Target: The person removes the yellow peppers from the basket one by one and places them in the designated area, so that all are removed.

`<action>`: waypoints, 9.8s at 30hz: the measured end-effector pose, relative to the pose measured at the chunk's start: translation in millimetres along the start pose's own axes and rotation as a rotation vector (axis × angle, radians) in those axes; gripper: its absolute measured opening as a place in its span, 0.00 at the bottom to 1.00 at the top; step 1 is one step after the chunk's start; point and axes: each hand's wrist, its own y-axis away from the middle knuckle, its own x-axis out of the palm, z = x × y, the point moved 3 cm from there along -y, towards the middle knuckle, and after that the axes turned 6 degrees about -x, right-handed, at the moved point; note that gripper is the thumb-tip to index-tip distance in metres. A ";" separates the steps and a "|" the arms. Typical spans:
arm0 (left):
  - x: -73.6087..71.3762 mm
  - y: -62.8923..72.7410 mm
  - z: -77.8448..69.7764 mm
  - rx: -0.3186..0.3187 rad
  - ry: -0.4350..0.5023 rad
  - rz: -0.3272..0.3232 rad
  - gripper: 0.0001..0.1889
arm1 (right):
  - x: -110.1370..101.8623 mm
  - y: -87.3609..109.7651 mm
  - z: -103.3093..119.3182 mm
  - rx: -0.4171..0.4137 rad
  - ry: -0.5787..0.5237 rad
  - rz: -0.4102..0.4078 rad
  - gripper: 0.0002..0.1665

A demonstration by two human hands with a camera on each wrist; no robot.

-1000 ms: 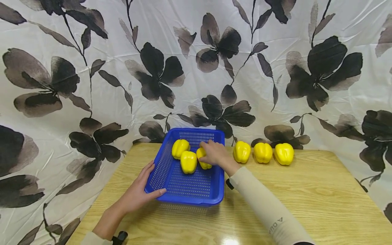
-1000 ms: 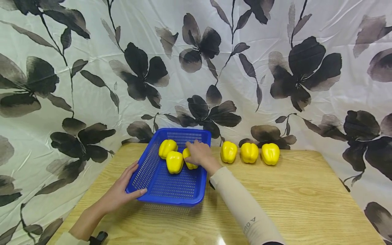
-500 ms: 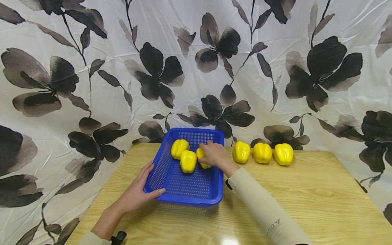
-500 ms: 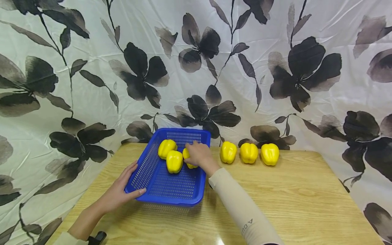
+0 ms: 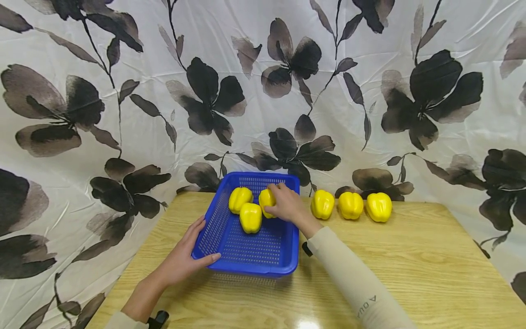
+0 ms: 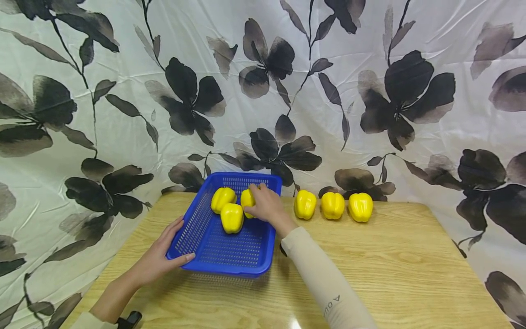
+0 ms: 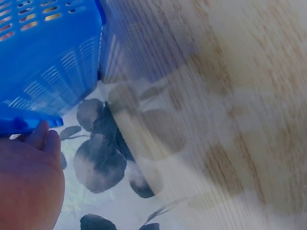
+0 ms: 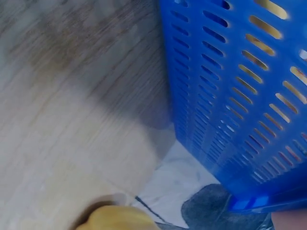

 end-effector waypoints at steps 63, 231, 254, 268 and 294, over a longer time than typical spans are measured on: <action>-0.6 -0.1 -0.7 -0.005 0.011 0.008 0.55 | -57.3 68.6 -54.4 0.100 -0.865 -0.213 0.35; -0.6 -1.3 -3.4 0.003 0.014 -0.003 0.56 | -107.8 148.0 -54.9 0.130 -0.577 -0.005 0.30; -0.5 -0.7 -2.5 -0.002 0.017 0.005 0.56 | -94.0 73.8 35.1 0.057 -0.611 0.123 0.29; 1.7 -0.2 0.9 0.009 0.020 0.002 0.56 | -55.1 7.7 37.2 0.225 -0.788 0.196 0.30; -0.2 -1.1 2.0 -0.010 0.023 0.013 0.57 | 4.8 -18.4 49.6 0.517 -0.697 0.372 0.48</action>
